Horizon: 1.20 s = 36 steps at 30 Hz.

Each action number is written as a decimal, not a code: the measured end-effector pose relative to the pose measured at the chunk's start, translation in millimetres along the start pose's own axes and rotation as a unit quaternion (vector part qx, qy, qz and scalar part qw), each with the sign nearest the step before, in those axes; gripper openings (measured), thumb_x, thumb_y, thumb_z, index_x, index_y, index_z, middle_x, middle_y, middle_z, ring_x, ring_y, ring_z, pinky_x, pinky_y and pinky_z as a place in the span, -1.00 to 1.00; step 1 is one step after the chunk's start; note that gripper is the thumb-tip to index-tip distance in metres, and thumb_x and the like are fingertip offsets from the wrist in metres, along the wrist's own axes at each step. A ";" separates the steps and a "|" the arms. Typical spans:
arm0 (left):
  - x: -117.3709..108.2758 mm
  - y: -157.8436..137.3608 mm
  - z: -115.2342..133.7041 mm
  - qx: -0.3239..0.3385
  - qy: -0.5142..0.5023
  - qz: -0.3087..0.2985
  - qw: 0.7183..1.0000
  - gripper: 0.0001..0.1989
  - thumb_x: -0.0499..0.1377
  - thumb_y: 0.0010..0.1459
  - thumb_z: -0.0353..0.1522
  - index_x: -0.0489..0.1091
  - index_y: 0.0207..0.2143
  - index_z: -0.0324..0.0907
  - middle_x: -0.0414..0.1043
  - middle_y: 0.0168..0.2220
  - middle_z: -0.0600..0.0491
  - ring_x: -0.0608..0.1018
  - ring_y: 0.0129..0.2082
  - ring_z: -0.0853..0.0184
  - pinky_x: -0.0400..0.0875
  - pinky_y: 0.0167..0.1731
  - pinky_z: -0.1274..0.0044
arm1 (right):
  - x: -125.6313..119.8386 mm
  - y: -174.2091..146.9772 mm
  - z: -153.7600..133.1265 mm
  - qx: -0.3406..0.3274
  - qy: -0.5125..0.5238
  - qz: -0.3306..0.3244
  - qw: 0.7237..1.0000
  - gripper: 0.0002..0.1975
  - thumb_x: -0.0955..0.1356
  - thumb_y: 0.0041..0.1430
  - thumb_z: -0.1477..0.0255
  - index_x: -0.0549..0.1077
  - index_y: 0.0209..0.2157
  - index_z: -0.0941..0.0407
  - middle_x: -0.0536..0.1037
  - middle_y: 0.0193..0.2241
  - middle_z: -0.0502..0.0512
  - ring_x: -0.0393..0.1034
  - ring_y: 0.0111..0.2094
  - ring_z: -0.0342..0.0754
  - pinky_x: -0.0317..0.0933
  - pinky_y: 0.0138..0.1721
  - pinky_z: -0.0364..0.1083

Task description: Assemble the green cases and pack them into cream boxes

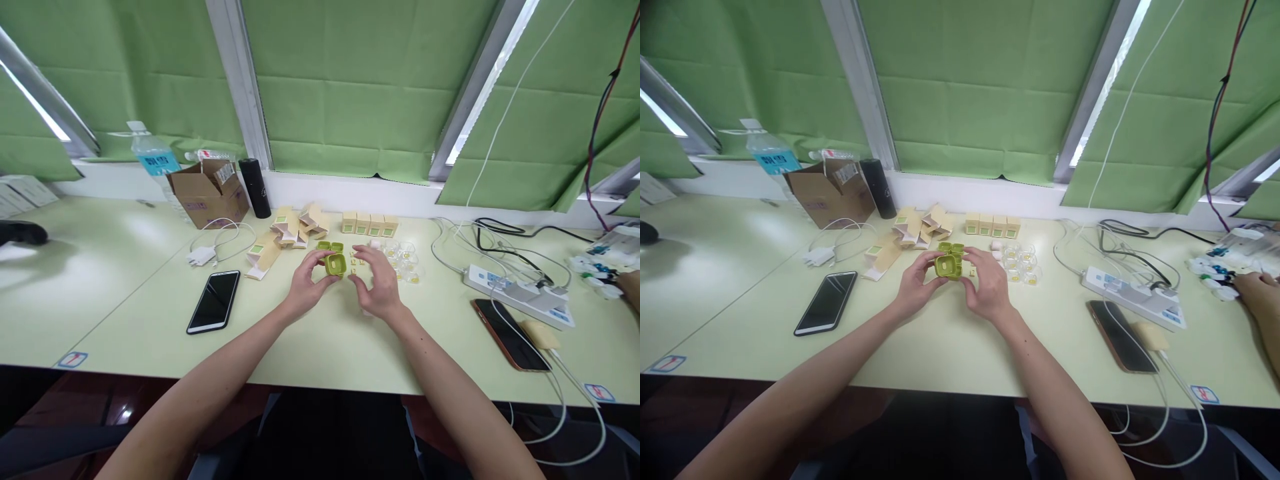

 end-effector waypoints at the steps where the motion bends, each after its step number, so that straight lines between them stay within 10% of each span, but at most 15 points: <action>1: -1.8 0.6 -2.3 -0.005 -0.004 0.009 1.000 -0.58 0.39 0.13 -0.32 0.49 0.05 -0.06 0.51 0.09 -0.07 0.52 0.14 0.12 0.46 0.11 0.29 | -5.6 2.0 6.0 0.018 -0.005 0.010 1.000 -0.63 0.35 0.30 0.46 0.38 0.12 0.02 0.58 0.06 0.28 0.49 0.10 0.22 0.44 0.00 0.24; 5: -6.9 2.3 -10.0 -0.017 -0.018 0.033 0.999 -0.55 0.40 0.10 -0.30 0.46 0.04 -0.09 0.50 0.08 -0.08 0.54 0.12 0.14 0.47 0.11 0.29 | -30.8 10.7 35.1 0.121 -0.038 0.014 0.992 -0.84 0.35 0.25 0.46 0.49 -0.14 0.01 0.63 -0.23 0.16 0.48 -0.13 0.17 0.40 -0.15 0.16; 8: -7.9 1.8 -13.4 -0.027 -0.023 0.040 0.999 -0.54 0.41 0.08 -0.28 0.44 0.03 -0.10 0.51 0.06 -0.07 0.54 0.12 0.14 0.44 0.14 0.27 | -28.9 11.0 44.3 0.169 -0.066 -0.124 0.975 -0.94 0.42 0.19 0.44 0.51 -0.27 0.01 0.63 -0.29 0.06 0.46 -0.22 0.11 0.33 -0.13 0.14; 12: -5.3 0.1 -13.9 -0.039 -0.034 0.034 0.998 -0.55 0.42 0.08 -0.28 0.44 0.02 -0.11 0.52 0.07 -0.10 0.54 0.14 0.12 0.40 0.19 0.23 | -15.7 -5.9 27.7 0.104 -0.153 -0.281 0.942 -0.81 0.58 0.02 0.35 0.57 -0.34 0.01 0.62 -0.29 0.09 0.41 -0.18 0.16 0.25 -0.16 0.14; 22: -6.0 -1.1 -9.8 -0.026 -0.031 0.045 0.998 -0.54 0.44 0.08 -0.25 0.44 0.01 -0.10 0.52 0.07 -0.09 0.56 0.11 0.12 0.43 0.16 0.25 | 14.8 -28.2 9.4 0.029 -0.170 -0.366 0.914 -0.78 0.50 -0.04 0.62 0.47 -0.57 0.06 0.54 -0.49 0.13 0.40 -0.31 0.11 0.24 -0.24 0.10; 28: -4.9 -1.4 -7.2 -0.022 -0.049 0.041 0.998 -0.55 0.43 0.09 -0.30 0.45 0.03 -0.10 0.52 0.07 -0.09 0.56 0.14 0.13 0.43 0.22 0.22 | -2.7 20.8 33.0 0.242 0.069 -0.185 0.950 -0.88 0.46 0.20 0.33 0.58 -0.21 0.01 0.69 -0.21 0.05 0.54 -0.21 0.05 0.34 -0.18 0.07; 32: -3.2 -1.8 -7.4 -0.035 -0.055 0.033 0.997 -0.55 0.41 0.08 -0.36 0.47 0.04 -0.11 0.55 0.07 -0.09 0.57 0.13 0.13 0.42 0.24 0.21 | 10.7 9.4 63.7 0.381 0.248 0.003 0.891 -0.62 0.52 0.05 0.09 0.57 -0.21 0.06 0.69 -0.30 0.10 0.56 -0.30 0.01 0.38 -0.34 -0.02; 36: -2.0 -3.2 -7.0 -0.033 -0.030 0.030 0.999 -0.55 0.40 0.08 -0.37 0.48 0.04 -0.12 0.57 0.05 -0.07 0.59 0.09 0.13 0.47 0.20 0.23 | 31.8 -12.5 69.6 0.427 0.309 0.021 0.850 -0.54 0.58 -0.08 0.02 0.61 -0.30 0.09 0.67 -0.41 0.10 0.53 -0.39 -0.01 0.36 -0.42 -0.06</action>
Point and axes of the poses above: each hand's wrist, its own y-axis towards the middle knuckle, its own x-axis out of the palm, z = x × y, the point moved 9 cm from there along y, towards the middle knuckle
